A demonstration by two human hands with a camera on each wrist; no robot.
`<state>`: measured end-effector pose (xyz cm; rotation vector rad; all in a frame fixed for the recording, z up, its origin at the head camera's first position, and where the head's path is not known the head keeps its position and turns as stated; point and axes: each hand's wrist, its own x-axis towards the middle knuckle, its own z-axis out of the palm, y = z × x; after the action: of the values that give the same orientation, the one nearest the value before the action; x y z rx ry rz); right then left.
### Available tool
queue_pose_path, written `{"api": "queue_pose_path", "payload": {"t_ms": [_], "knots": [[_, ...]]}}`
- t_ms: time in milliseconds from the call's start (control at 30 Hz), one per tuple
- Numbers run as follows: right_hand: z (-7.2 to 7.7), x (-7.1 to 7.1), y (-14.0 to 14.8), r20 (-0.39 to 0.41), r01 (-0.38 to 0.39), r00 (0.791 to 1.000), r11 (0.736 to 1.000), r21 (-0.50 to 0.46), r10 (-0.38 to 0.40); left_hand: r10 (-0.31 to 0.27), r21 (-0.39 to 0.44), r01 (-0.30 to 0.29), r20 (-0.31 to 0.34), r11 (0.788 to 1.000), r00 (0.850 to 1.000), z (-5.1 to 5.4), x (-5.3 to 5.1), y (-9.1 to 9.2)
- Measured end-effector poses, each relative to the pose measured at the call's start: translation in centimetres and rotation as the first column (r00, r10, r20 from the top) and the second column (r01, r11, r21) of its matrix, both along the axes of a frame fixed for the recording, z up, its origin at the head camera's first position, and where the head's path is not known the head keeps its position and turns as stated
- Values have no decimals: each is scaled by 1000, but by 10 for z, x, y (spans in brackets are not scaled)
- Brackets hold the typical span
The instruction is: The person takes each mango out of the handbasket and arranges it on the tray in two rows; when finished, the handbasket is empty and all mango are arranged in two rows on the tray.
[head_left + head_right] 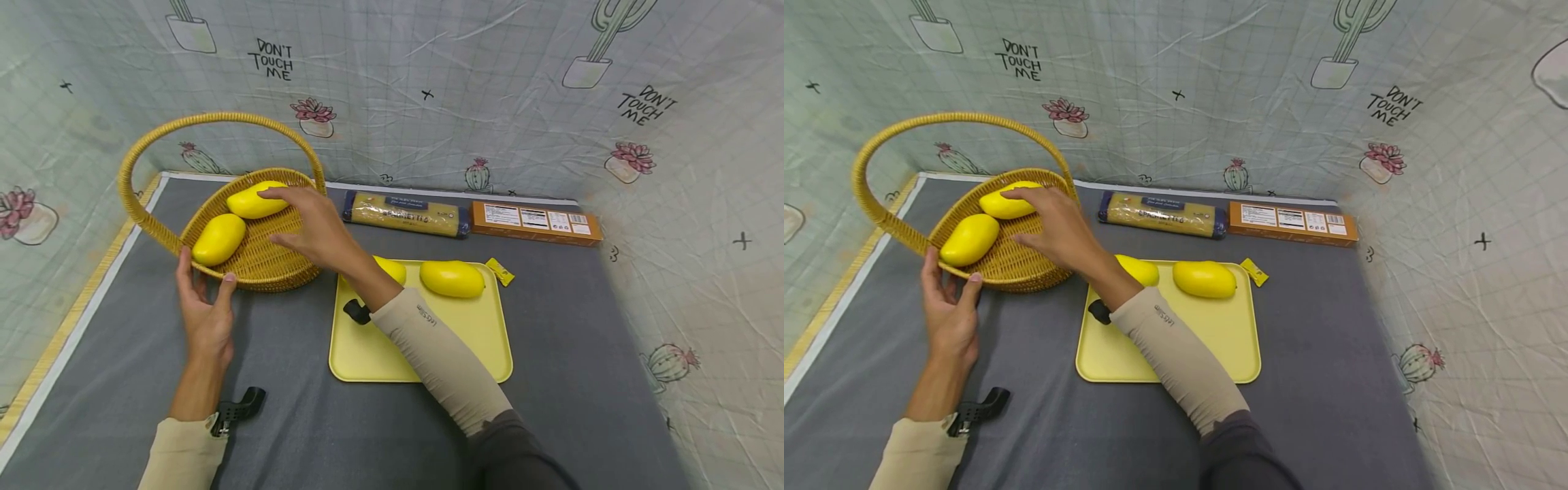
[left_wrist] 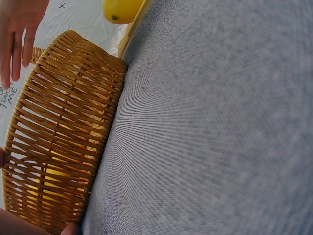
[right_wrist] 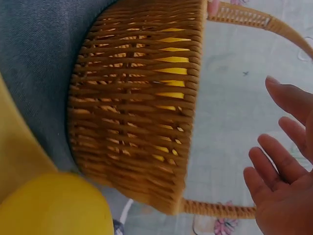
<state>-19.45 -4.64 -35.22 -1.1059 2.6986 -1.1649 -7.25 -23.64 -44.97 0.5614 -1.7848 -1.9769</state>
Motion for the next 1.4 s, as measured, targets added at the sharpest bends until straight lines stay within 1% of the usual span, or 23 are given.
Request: {"api": "queue_pose_path", "payload": {"t_ms": [100,267,400,667,867,1133,1267,1400], "knots": [[-3,-7,-12,-11,12,1000,999,31,-12,4,0,-4,-2,1000,1000,0,0,0],[-12,-20,-28,-29,16,999,999,42,-14,7,-1,-7,-11,1000,1000,0,1,1],[-18,-31,-38,-8,19,1000,998,55,-18,8,-13,-8,-7,1000,1000,0,1,0],[-24,-49,-57,41,16,999,991,133,-22,11,-22,-10,4,1000,1000,0,2,-1],[-28,-56,-67,74,15,997,988,153,-26,8,-14,-8,0,1000,1000,-1,1,-1],[-34,-66,-74,88,39,994,979,200,-58,6,-8,-6,7,1000,1000,-1,0,-1],[-38,-72,-76,90,41,994,972,231,-63,8,-9,-8,-5,1000,1000,-1,0,-2],[-43,-77,-76,92,45,993,965,259,-71,6,-3,-6,0,1000,1000,-1,1,0]]}}
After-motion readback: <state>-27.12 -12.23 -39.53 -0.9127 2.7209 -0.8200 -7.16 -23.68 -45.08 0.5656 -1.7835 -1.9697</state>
